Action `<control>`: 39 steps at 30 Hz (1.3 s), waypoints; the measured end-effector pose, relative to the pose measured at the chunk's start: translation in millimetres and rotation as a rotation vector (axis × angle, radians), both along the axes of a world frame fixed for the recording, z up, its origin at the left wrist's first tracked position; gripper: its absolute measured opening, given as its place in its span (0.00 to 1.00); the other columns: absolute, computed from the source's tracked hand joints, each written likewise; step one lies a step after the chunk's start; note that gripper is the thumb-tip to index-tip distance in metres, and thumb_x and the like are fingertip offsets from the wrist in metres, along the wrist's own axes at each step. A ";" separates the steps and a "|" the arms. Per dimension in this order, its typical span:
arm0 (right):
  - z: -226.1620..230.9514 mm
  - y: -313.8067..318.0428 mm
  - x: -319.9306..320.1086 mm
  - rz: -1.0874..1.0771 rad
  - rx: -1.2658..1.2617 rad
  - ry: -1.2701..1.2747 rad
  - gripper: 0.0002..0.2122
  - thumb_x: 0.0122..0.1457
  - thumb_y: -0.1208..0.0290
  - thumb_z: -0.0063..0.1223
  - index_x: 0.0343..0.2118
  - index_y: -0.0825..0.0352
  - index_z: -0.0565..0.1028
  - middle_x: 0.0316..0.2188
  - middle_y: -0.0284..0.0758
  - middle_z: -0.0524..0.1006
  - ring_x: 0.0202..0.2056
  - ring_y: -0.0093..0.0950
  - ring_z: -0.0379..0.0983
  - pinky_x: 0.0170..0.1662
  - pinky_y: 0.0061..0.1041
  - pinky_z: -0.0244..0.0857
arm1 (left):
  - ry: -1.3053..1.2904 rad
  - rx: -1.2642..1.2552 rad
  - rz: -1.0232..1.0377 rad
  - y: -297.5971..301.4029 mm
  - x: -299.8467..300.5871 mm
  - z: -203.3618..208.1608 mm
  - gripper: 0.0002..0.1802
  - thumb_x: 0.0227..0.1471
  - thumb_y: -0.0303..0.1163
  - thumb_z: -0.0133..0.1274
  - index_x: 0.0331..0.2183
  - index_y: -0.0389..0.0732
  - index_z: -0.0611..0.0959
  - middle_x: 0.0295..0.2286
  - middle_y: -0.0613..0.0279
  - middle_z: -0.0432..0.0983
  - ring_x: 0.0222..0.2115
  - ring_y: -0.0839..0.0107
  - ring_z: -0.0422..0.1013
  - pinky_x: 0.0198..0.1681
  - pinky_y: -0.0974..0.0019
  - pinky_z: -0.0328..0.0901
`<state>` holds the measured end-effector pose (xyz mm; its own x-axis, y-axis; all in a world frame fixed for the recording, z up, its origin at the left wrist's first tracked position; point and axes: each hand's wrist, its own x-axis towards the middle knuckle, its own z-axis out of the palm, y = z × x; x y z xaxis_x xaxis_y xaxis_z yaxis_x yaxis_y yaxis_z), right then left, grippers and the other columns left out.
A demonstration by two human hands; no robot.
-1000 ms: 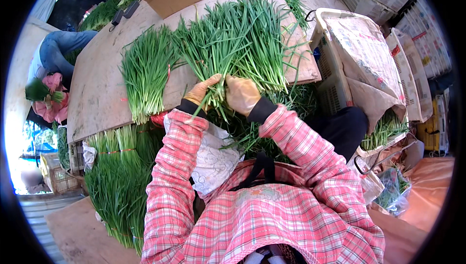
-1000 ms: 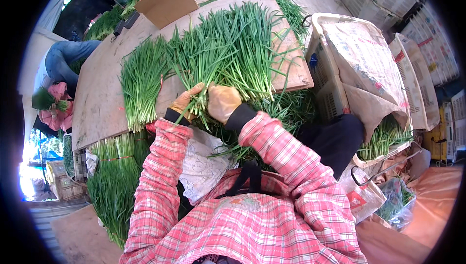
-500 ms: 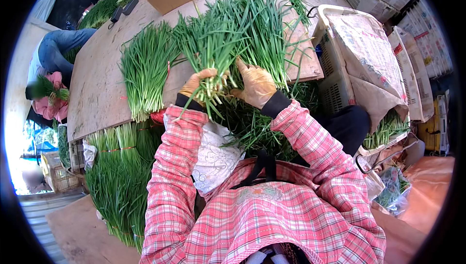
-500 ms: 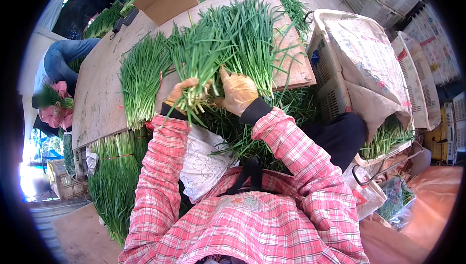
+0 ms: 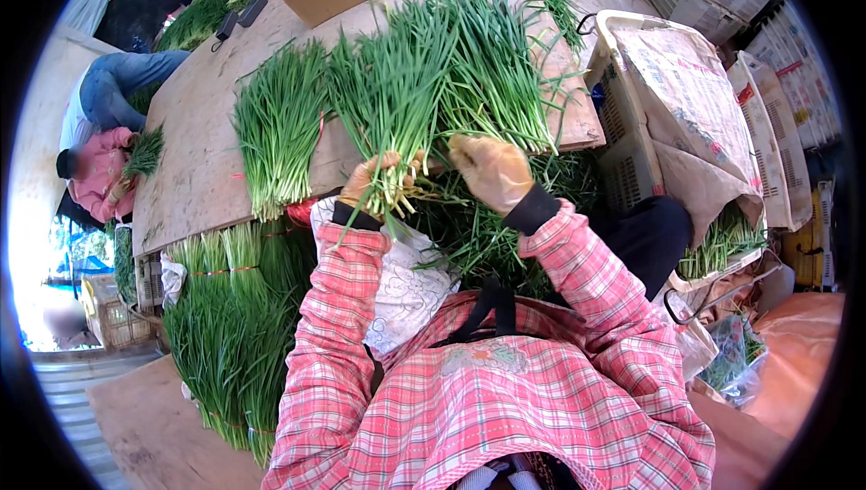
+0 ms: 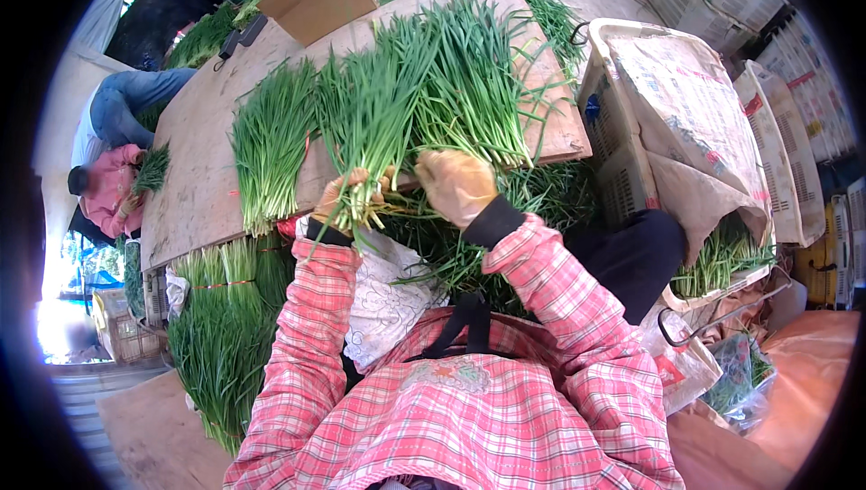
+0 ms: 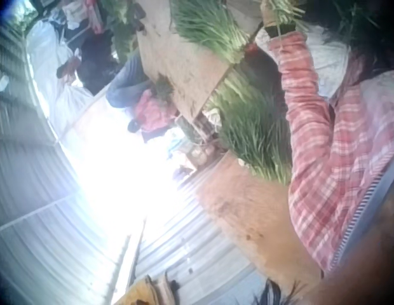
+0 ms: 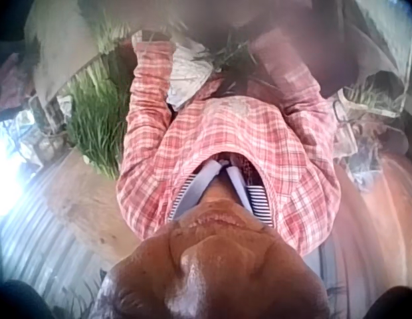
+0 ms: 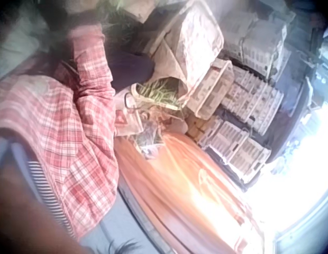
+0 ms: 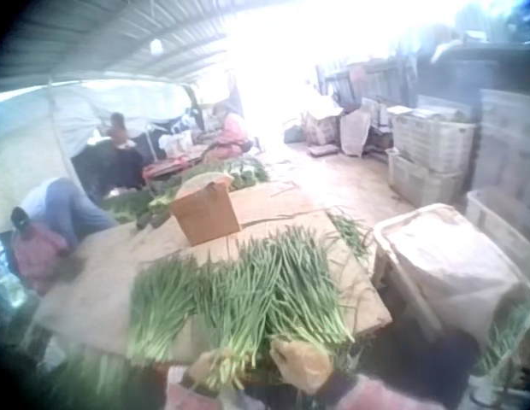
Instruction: The person sorts bunches of green onions by hand, removing yellowed leaves and root debris, and then places the cleaned bundles aside on a wooden platform.
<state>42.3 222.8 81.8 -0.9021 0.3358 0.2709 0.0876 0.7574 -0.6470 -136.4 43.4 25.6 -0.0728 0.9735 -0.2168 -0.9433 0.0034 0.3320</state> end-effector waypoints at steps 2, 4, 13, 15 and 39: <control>-26.1 -15.4 -11.0 -0.019 -0.244 0.144 0.13 0.58 0.63 0.48 0.27 0.70 0.72 0.21 0.47 0.74 0.26 0.45 0.72 0.30 0.40 0.65 | -0.035 -0.146 -0.007 7.3 11.9 -3.1 0.12 0.50 0.30 0.53 0.33 0.31 0.75 0.36 0.46 0.74 0.28 0.60 0.75 0.23 0.62 0.75; -52.4 -19.7 -22.6 0.094 -0.515 -0.011 0.14 0.59 0.62 0.46 0.29 0.72 0.72 0.23 0.50 0.75 0.26 0.44 0.74 0.29 0.37 0.66 | 0.144 -0.197 0.103 5.6 13.1 -11.1 0.12 0.50 0.33 0.52 0.34 0.33 0.75 0.28 0.51 0.76 0.24 0.62 0.75 0.21 0.61 0.74; -29.3 -44.2 -22.2 0.189 -0.369 0.143 0.13 0.55 0.66 0.51 0.39 0.69 0.73 0.32 0.46 0.75 0.36 0.45 0.72 0.37 0.36 0.67 | 0.298 -0.177 0.149 -8.6 15.4 22.4 0.20 0.51 0.35 0.49 0.41 0.29 0.74 0.31 0.48 0.76 0.26 0.61 0.75 0.30 0.62 0.73; -11.2 -26.7 -18.2 0.186 -0.220 -0.014 0.14 0.54 0.64 0.51 0.39 0.68 0.73 0.33 0.46 0.74 0.36 0.44 0.72 0.37 0.35 0.67 | 0.381 -0.078 0.256 -11.9 7.0 23.3 0.26 0.50 0.34 0.51 0.47 0.27 0.70 0.42 0.44 0.72 0.27 0.61 0.75 0.30 0.64 0.74; -8.0 -18.1 -9.0 0.533 -1.328 -0.002 0.35 0.49 0.48 0.59 0.53 0.70 0.64 0.45 0.36 0.73 0.45 0.27 0.70 0.49 0.28 0.64 | 0.706 -0.308 0.314 -17.1 101.7 103.1 0.21 0.38 0.21 0.58 0.40 0.34 0.77 0.31 0.59 0.77 0.26 0.71 0.73 0.27 0.70 0.69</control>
<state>33.2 204.7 73.8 -0.9989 -0.0383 0.0282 -0.0077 -0.4559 -0.8900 -34.7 26.3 128.6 -0.5498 0.7897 -0.2721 -0.4859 -0.0375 0.8732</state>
